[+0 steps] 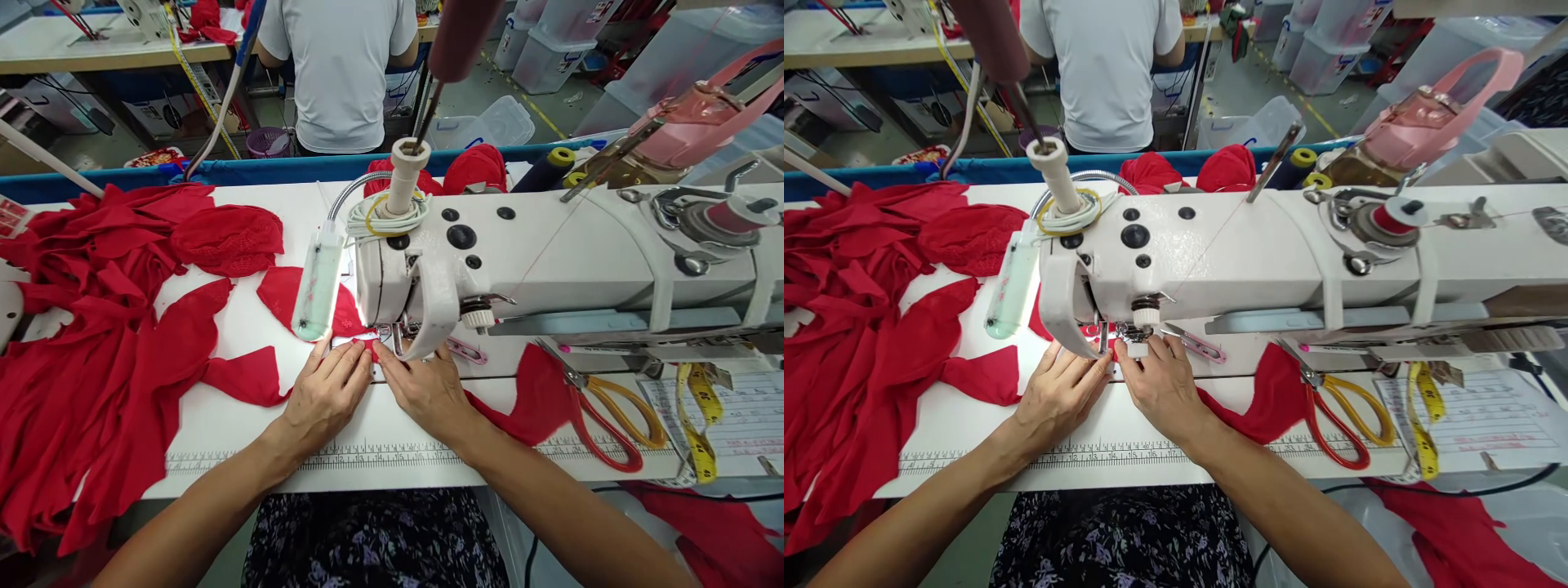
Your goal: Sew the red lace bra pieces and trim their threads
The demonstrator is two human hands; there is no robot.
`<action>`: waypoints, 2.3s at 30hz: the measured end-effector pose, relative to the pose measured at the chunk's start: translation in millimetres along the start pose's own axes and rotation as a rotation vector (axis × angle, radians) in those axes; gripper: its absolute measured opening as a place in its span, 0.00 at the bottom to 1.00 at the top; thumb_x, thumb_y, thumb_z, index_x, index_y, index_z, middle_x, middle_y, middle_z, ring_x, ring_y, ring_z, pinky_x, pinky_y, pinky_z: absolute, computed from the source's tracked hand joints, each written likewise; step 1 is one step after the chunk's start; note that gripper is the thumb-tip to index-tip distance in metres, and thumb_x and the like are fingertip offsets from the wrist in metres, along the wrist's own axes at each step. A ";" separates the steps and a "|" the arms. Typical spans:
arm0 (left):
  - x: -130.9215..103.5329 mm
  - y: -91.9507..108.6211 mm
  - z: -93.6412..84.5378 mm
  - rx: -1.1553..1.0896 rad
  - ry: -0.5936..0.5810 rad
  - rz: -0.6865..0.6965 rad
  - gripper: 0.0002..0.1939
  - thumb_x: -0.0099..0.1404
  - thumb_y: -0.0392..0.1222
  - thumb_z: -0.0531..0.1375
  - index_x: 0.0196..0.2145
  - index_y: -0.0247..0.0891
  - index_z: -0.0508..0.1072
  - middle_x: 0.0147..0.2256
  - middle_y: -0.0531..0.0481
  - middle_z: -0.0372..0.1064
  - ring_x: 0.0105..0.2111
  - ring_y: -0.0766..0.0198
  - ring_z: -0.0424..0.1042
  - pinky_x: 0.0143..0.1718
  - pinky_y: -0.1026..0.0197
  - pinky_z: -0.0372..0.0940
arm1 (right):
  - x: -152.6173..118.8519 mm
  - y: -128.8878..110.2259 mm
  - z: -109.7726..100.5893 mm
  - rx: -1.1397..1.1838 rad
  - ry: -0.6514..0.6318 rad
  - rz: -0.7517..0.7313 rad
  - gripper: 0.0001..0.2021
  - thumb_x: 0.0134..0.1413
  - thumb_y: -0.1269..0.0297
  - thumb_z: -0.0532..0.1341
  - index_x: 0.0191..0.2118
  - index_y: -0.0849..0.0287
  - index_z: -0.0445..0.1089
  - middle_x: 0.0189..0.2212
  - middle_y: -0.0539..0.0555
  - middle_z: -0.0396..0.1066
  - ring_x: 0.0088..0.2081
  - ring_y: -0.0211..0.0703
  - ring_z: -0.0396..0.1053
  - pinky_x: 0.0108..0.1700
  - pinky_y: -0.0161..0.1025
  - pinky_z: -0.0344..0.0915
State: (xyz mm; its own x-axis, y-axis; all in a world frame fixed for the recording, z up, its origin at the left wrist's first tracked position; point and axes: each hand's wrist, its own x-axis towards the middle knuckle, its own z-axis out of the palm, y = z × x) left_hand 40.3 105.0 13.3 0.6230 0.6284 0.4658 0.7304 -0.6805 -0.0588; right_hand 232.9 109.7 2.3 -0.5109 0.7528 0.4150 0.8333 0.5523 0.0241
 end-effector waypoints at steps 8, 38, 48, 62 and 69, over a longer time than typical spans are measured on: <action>0.2 -1.2 -0.7 0.008 -0.005 0.001 0.13 0.68 0.33 0.59 0.49 0.31 0.73 0.46 0.40 0.77 0.44 0.54 0.76 0.54 0.45 0.65 | 0.0 -1.9 -1.0 -0.028 0.014 0.002 0.16 0.64 0.67 0.59 0.54 0.60 0.73 0.27 0.55 0.72 0.36 0.47 0.66 0.44 0.44 0.55; -1.1 -0.5 -1.3 -0.039 -0.056 -0.056 0.10 0.69 0.34 0.57 0.47 0.32 0.73 0.47 0.41 0.76 0.45 0.56 0.75 0.54 0.45 0.66 | -1.9 -1.1 -0.3 -0.044 -0.058 -0.020 0.17 0.65 0.67 0.58 0.57 0.61 0.71 0.25 0.55 0.72 0.42 0.51 0.68 0.48 0.46 0.54; -0.4 -0.5 -3.2 -0.004 -0.053 -0.058 0.09 0.69 0.35 0.58 0.45 0.33 0.74 0.45 0.42 0.77 0.44 0.56 0.76 0.56 0.44 0.64 | -2.3 -1.2 0.7 -0.053 -0.070 -0.026 0.18 0.64 0.67 0.58 0.58 0.62 0.71 0.24 0.55 0.71 0.42 0.52 0.68 0.48 0.46 0.55; -3.3 -0.7 0.4 0.004 -0.044 -0.062 0.10 0.69 0.35 0.58 0.47 0.34 0.73 0.47 0.43 0.77 0.45 0.55 0.75 0.57 0.43 0.61 | -0.7 -1.5 0.1 -0.052 -0.051 -0.024 0.18 0.61 0.72 0.59 0.55 0.62 0.72 0.28 0.57 0.73 0.38 0.50 0.66 0.46 0.46 0.55; -4.0 -1.3 0.8 0.004 -0.022 -0.053 0.11 0.69 0.34 0.57 0.48 0.33 0.73 0.47 0.42 0.77 0.46 0.55 0.75 0.57 0.44 0.60 | -1.1 -1.8 0.8 -0.041 -0.016 -0.001 0.17 0.62 0.68 0.60 0.56 0.61 0.72 0.26 0.55 0.72 0.36 0.47 0.65 0.47 0.44 0.55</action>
State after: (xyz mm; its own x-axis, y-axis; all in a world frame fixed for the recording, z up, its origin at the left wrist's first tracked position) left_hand 37.1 103.6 10.8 0.5890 0.6719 0.4491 0.7639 -0.6442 -0.0381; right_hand 231.8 108.2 1.0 -0.5149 0.7580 0.4004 0.8404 0.5384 0.0615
